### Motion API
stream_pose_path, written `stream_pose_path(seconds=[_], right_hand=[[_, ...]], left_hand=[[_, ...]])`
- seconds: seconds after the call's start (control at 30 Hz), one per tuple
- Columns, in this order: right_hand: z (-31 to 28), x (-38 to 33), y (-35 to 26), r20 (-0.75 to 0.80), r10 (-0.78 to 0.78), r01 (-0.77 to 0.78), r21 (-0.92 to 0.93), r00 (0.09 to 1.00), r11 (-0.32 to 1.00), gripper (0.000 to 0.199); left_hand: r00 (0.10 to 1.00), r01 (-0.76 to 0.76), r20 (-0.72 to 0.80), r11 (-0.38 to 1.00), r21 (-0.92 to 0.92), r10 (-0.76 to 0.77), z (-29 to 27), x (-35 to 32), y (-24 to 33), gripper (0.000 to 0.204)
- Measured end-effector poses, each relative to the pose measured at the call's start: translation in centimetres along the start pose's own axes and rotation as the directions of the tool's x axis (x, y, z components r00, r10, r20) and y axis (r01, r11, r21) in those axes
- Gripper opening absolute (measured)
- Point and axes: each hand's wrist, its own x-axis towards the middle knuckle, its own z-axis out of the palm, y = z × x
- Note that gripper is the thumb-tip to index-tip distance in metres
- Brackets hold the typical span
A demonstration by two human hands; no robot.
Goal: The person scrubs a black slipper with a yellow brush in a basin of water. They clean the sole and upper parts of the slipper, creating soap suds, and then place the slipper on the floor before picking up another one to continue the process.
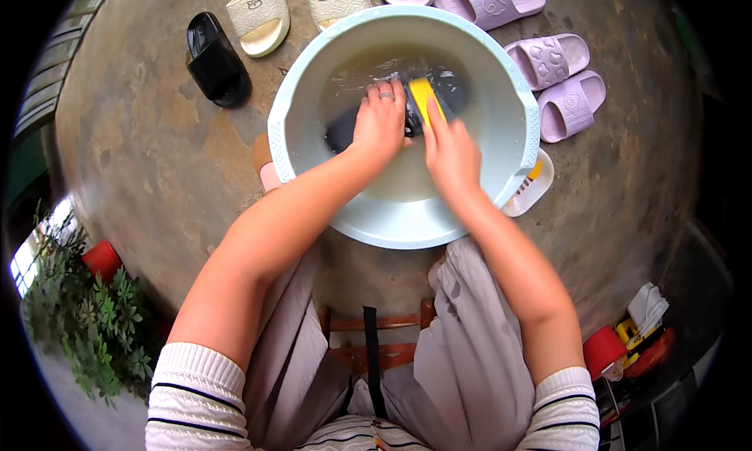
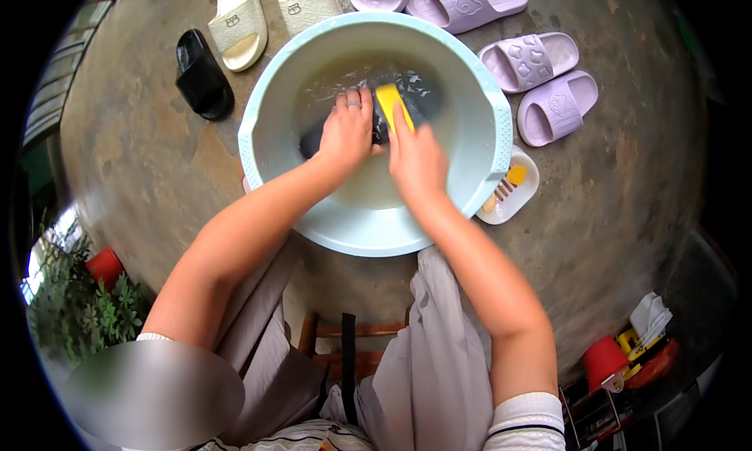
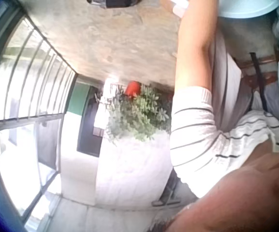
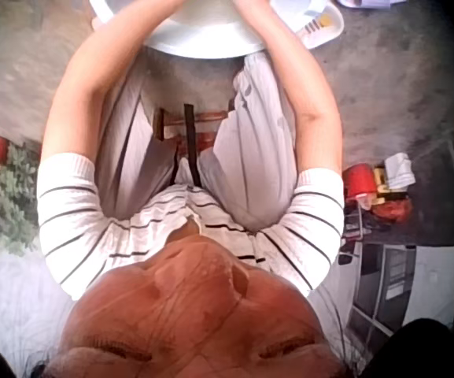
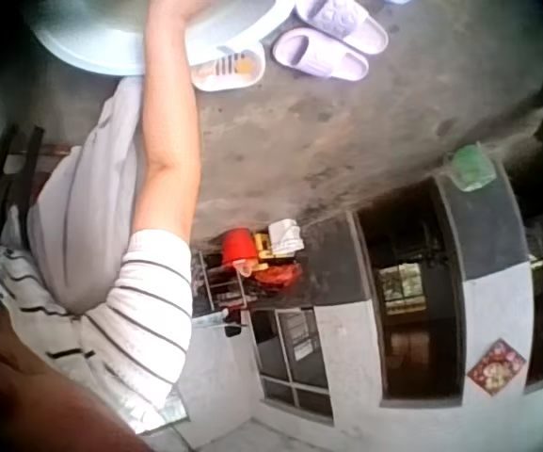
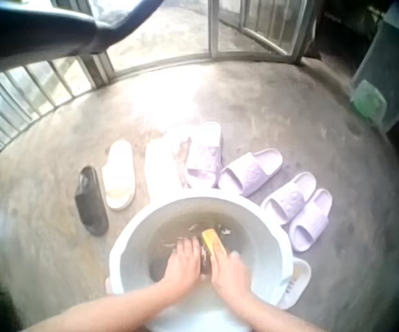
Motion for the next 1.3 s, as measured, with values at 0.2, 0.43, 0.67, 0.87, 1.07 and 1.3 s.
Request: stream_pose_path(seconds=[0.2,0.43,0.67,0.87,1.07,1.3], right_hand=[[-0.3,2.1,1.5,0.055,0.002,0.001,-0.045,0.998,0.999,0.048],[-1.6,-2.5,1.0,0.120,0.056,-0.065,0.072,0.991,0.995,0.046],[0.2,5.3,1.8,0.015,0.050,-0.050,0.024,0.999,0.998,0.045],[-2.6,-2.9,0.5,0.120,0.029,-0.043,0.114,0.992,0.993,0.044],[0.0,4.5,2.8,0.019,0.076,-0.077,0.035,0.997,0.996,0.047],[-1.6,-5.3,1.1,0.118,0.061,-0.081,0.173,0.991,0.982,0.045]], left_hand=[[0.999,0.015,0.050,0.998,0.068,-0.018,-0.9,0.4,0.9,0.122],[1.000,-0.003,-0.027,0.997,0.077,0.005,0.1,-0.3,-0.6,0.120],[1.000,-0.017,-0.010,1.000,-0.009,0.017,-1.0,0.4,0.6,0.117],[1.000,-0.008,0.006,0.999,-0.043,0.008,-1.1,0.0,-1.2,0.117],[0.999,-0.020,0.041,0.998,-0.053,0.022,-1.7,1.1,0.4,0.117],[0.997,-0.031,-0.076,0.999,0.021,0.032,-0.7,-0.2,-0.9,0.115]])
